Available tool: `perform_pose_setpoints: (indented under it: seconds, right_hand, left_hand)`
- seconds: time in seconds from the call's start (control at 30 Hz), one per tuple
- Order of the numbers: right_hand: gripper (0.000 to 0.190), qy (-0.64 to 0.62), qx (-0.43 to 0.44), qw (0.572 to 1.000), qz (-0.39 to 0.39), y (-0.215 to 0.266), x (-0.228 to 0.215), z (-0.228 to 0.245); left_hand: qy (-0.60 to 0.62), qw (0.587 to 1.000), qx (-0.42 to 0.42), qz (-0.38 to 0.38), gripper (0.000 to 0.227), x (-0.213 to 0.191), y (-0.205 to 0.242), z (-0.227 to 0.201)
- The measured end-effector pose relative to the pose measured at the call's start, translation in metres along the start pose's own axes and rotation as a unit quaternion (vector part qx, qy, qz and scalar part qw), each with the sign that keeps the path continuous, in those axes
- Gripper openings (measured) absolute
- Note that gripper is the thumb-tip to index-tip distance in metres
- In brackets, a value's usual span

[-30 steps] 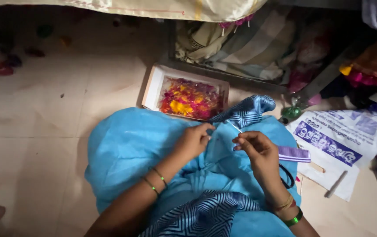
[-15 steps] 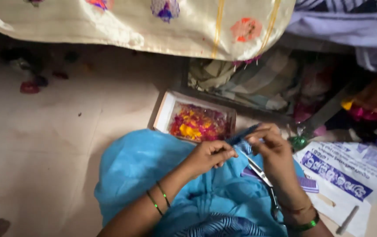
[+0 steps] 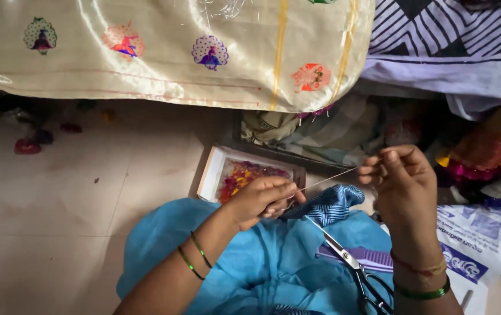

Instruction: A person is sewing decorative threads and elements onto the edge of a saree.

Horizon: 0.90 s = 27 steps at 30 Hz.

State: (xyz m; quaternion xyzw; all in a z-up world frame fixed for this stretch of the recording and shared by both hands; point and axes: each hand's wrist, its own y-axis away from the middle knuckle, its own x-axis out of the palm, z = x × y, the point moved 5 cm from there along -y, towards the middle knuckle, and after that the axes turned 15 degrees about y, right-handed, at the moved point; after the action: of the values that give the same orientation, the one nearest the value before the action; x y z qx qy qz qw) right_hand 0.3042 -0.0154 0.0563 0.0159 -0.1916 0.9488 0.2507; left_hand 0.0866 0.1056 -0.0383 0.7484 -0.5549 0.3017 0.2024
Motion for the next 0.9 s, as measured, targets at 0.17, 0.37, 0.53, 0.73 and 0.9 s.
perform_pose_setpoints:
  seconds: [0.17, 0.37, 0.53, 0.73, 0.9]
  right_hand:
    - [0.012, -0.01, 0.005, 1.0, 0.0, -0.012, -0.001, 0.003]
    - [0.011, -0.038, 0.027, 0.999, 0.016, -0.027, -0.004, 0.01]
    - [0.011, -0.056, 0.034, 0.998, 0.005, -0.032, -0.012, 0.009]
    - [0.009, -0.04, 0.026, 0.997, -0.067, -0.039, -0.027, -0.006]
    - [0.012, -0.043, 0.014, 0.999, -0.018, -0.043, -0.001, -0.017]
  left_hand:
    - [0.044, 0.998, -0.042, 0.018, 0.05, 0.022, 0.002, -0.015]
    - [0.068, 0.998, -0.002, 0.015, 0.048, 0.038, 0.004, -0.037]
    - [-0.062, 0.994, 0.057, -0.075, 0.038, 0.029, 0.002, -0.052]
    - [-0.042, 0.989, 0.127, -0.062, 0.041, 0.015, -0.002, -0.063]
    - [-0.223, 0.948, 0.225, -0.04, 0.027, 0.025, -0.021, -0.064]
